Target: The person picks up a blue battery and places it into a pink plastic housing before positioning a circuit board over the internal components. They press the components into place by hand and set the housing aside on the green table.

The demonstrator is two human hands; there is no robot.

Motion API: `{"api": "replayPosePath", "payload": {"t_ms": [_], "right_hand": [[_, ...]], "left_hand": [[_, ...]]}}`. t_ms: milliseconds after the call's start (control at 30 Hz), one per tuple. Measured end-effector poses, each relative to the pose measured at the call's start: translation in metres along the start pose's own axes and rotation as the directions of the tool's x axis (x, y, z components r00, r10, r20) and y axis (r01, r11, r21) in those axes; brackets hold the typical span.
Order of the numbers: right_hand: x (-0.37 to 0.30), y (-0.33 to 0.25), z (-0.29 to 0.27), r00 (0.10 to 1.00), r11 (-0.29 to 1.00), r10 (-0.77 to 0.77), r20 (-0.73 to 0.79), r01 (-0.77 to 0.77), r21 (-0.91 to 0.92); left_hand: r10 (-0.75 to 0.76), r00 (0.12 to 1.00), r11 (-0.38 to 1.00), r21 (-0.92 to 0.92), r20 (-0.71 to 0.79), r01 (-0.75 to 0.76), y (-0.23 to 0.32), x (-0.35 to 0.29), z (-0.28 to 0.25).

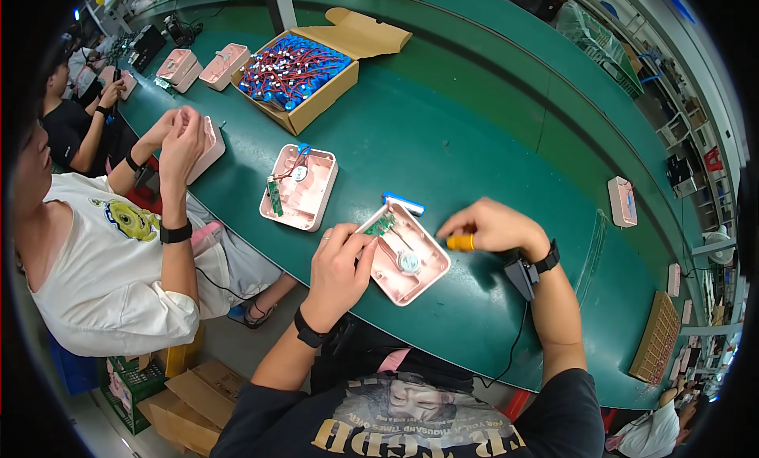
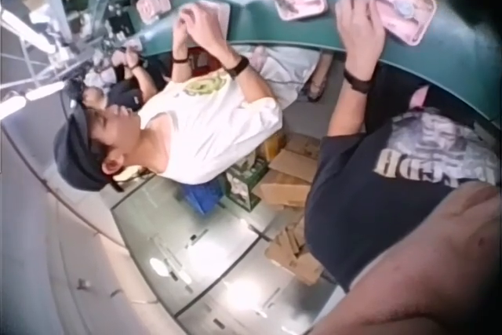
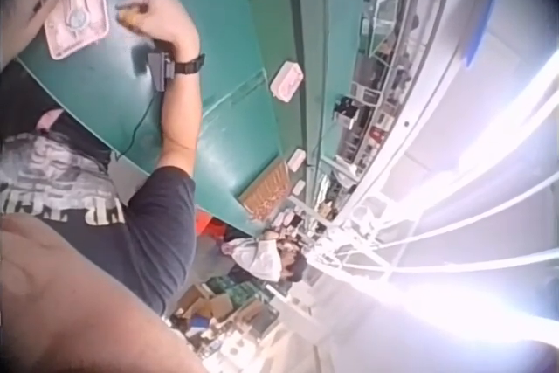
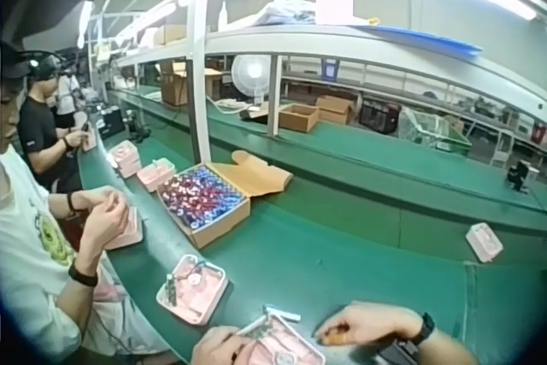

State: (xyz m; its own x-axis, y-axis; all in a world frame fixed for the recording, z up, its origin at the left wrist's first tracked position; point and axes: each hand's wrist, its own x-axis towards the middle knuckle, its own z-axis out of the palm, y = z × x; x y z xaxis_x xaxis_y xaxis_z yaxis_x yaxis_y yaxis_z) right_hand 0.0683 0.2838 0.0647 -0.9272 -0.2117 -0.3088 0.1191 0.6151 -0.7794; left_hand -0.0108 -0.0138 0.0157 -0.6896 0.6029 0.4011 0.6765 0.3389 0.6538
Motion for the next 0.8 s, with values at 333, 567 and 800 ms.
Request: {"api": "replayPosePath", "payload": {"t_ms": [333,567,800], "right_hand": [[0.023,0.0,0.035,0.883,0.817,-0.429,-0.191,0.289,-0.5],[0.002,-0.015,0.018,0.952,0.959,-0.136,-0.273,0.058,-0.276],[-0.001,-0.049,0.028,0.969,0.995,-0.089,-0.229,0.096,0.019]], "left_hand": [[0.206,0.934,0.978,-0.091,0.293,-0.187,-0.007,0.008,-0.022],[0.013,0.989,0.999,0.032,0.149,-0.018,-0.002,0.002,-0.014],[0.061,0.997,0.995,0.076,0.055,-0.065,0.001,0.004,-0.005]]}}
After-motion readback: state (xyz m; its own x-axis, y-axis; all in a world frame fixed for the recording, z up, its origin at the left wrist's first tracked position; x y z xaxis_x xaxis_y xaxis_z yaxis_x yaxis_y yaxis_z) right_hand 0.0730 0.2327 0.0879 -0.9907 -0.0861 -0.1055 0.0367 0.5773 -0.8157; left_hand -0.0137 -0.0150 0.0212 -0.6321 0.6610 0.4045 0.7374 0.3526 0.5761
